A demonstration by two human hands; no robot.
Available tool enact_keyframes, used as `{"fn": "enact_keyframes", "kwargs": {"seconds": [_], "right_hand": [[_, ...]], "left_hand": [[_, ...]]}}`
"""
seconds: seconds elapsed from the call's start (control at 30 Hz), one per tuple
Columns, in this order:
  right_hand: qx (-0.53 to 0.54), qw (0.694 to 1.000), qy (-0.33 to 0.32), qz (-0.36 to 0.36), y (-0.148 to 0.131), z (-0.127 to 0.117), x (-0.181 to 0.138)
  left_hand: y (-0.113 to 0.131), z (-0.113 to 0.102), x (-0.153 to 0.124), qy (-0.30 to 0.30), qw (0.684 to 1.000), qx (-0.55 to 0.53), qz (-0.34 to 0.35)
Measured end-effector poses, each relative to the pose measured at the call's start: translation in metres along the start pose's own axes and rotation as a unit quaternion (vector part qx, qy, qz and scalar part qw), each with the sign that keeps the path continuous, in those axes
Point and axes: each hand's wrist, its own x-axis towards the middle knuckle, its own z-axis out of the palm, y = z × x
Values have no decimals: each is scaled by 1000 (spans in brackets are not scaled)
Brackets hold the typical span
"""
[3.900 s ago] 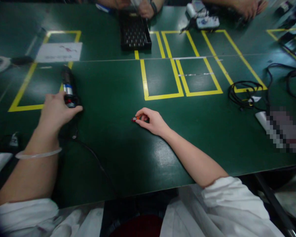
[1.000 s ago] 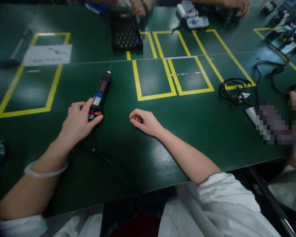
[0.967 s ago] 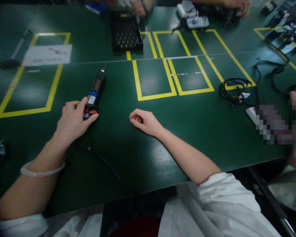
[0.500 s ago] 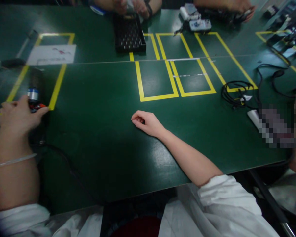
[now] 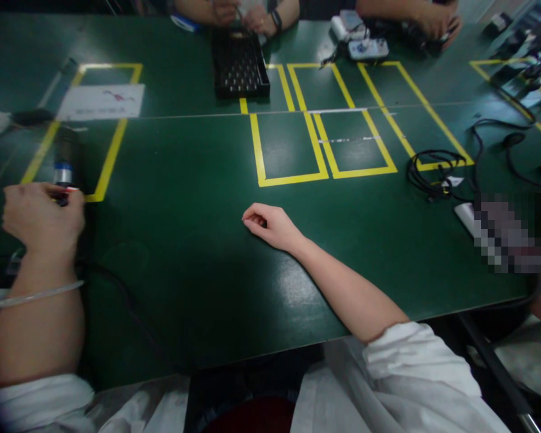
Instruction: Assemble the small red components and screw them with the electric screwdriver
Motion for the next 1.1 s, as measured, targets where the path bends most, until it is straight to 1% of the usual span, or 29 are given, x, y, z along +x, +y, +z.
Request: {"fn": "enact_keyframes", "kwargs": {"seconds": [0.07,0.13,0.2,0.23,0.27,0.3,0.33,0.37,0.43,0.5,0.57,0.63,0.67,0.7,0.77,0.93,1.1], "right_hand": [[1,1000,2,-3,0,0,0],[2,1000,4,-5,1,0,0],[3,1000,3,-5,2,0,0],[3,1000,2,-4,2,1,-1],[3,1000,1,-2,2,1,-1],[5,1000,1,-1,2,1,-1],[8,1000,1,1,3,1,-1],[13,1000,1,3,3,1,-1],[29,1000,1,4,3,1,-2],[52,999,-5,3,3,1,-2],[73,997,-19,-3,3,1,-1],[82,996,-36,-14,2,0,-1],[82,996,-43,-19,2,0,-2],[80,995,-48,-23,1,0,-2],[76,996,-49,-26,0,0,-2],[73,997,-20,-29,0,0,-3],[60,998,-2,-16,1,0,-4]], "left_hand": [[2,0,2,16,1000,-17,-18],[9,-2,3,43,998,-46,-7],[26,-4,1,64,992,-101,44],[38,-5,-2,58,985,-149,71],[53,-7,-8,37,974,-203,98],[70,-7,-15,-6,954,-278,112],[88,-8,-24,-69,926,-347,130],[106,-7,-34,-137,901,-381,156],[140,-4,-55,-239,858,-404,210],[165,1,-75,-343,806,-418,240],[179,8,-90,-424,752,-438,250],[186,15,-99,-472,710,-459,250],[187,17,-102,-485,697,-466,247],[187,19,-104,-491,690,-473,242],[187,21,-105,-492,686,-485,226],[185,24,-106,-472,693,-512,187],[185,28,-105,-462,699,-515,179]]}}
